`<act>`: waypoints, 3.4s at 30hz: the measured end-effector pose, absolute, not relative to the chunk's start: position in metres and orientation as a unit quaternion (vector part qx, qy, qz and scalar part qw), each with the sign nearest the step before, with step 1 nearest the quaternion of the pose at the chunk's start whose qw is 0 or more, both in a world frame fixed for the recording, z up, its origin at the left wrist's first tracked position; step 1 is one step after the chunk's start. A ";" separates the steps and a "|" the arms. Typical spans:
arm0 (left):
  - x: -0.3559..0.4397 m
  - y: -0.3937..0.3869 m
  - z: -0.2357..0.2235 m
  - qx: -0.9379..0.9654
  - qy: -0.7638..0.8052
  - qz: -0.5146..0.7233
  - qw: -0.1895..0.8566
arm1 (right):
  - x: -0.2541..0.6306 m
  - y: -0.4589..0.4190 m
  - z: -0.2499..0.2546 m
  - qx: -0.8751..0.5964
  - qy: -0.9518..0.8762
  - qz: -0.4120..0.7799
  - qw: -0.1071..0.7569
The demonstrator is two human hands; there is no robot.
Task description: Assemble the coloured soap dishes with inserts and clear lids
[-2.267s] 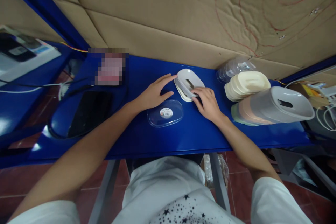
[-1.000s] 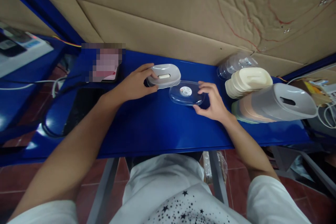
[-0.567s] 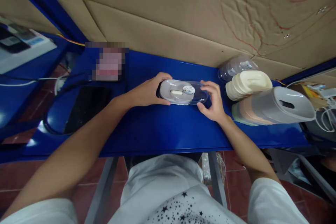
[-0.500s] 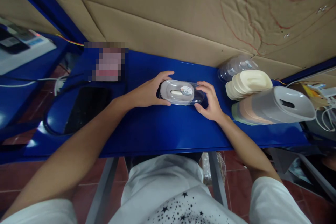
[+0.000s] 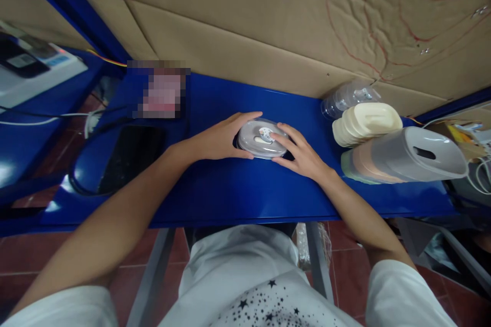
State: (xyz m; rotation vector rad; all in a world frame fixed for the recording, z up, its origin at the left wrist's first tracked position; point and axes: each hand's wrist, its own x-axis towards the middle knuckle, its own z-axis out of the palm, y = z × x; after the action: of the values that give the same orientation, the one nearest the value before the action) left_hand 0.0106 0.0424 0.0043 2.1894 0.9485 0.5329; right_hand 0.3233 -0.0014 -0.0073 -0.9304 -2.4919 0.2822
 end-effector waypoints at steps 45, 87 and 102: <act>0.008 0.025 0.029 0.879 0.389 0.139 0.239 | 0.322 -0.005 -0.008 -0.365 -0.885 0.195 0.214; 0.011 0.033 0.034 0.799 0.571 0.185 -0.030 | 0.421 -0.130 0.117 -0.587 -0.665 -0.332 0.321; 0.015 0.029 0.032 0.814 0.544 0.202 -0.005 | 0.491 -0.124 0.101 -0.591 -0.694 -0.284 0.298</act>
State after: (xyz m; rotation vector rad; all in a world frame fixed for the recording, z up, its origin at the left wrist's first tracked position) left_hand 0.0148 0.0287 0.0325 2.5660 1.7150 0.6351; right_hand 0.4914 -0.1239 0.1007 -1.5713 -1.8433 -0.7547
